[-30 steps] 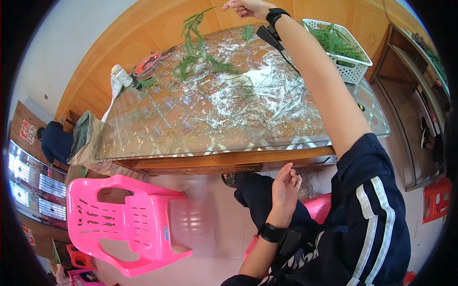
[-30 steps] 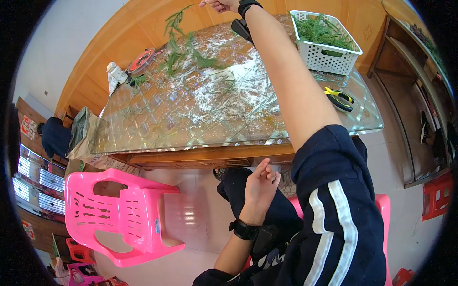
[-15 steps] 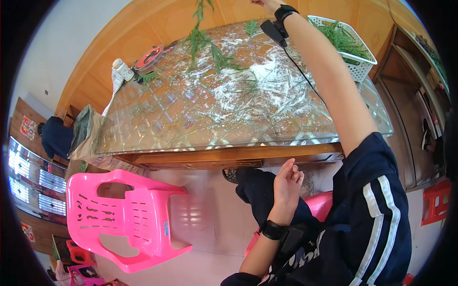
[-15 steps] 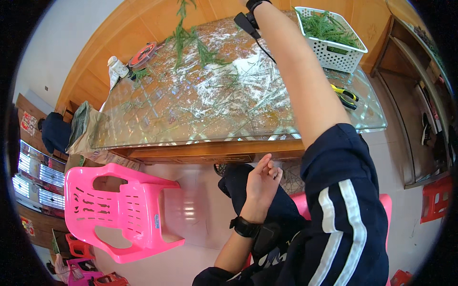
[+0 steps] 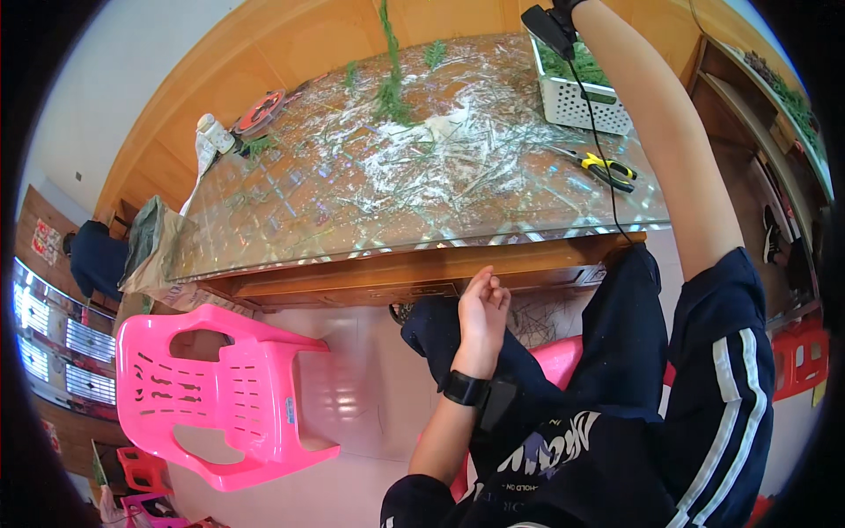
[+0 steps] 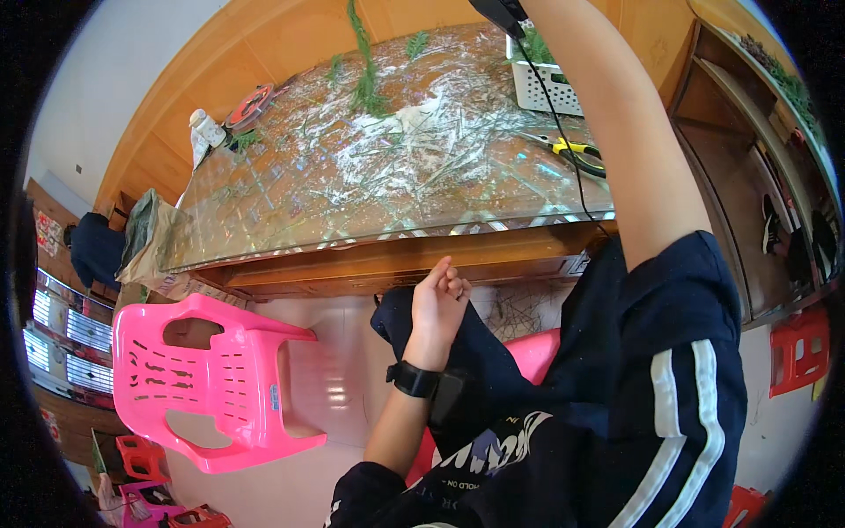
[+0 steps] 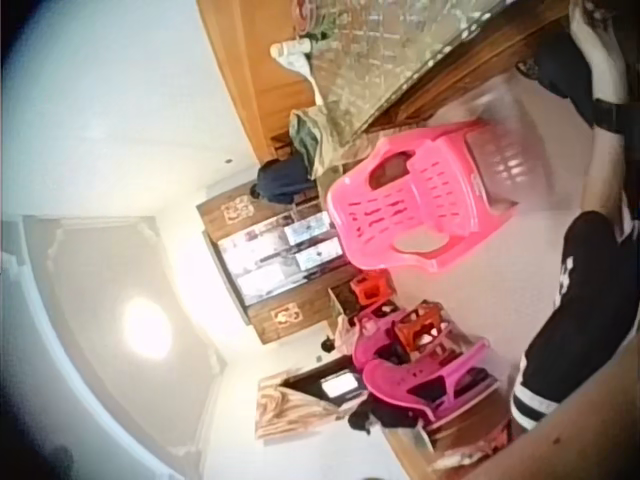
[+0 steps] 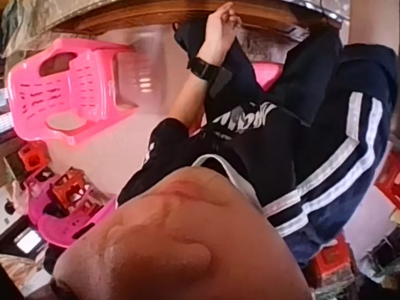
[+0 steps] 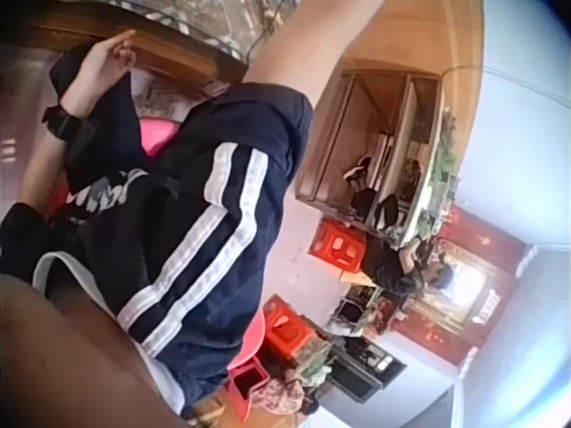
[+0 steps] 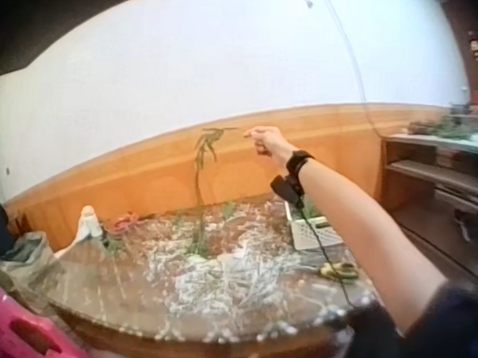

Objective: Assembling and shaping artificial green foliage branches at a workstation.

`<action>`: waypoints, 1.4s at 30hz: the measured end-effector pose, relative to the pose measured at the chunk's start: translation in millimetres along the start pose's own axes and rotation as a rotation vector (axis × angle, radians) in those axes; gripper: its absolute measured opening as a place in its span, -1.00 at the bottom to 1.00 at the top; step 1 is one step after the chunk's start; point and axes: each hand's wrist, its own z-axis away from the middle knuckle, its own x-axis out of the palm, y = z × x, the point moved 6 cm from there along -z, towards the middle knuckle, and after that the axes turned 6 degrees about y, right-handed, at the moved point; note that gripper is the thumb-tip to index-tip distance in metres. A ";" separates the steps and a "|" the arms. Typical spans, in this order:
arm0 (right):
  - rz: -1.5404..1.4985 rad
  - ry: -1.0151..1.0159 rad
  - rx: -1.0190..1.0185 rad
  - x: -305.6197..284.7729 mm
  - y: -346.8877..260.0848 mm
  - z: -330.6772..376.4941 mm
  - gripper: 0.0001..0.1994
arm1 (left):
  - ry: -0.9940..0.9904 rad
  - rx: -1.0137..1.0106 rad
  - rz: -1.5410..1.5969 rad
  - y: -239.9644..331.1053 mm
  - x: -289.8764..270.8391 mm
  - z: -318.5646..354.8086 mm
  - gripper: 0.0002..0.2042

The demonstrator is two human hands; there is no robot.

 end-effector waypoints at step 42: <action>0.900 0.324 0.605 34.6 192.8 248.8 -0.83 | 0.015 0.347 -0.363 28.3 -2.7 4.0 -0.77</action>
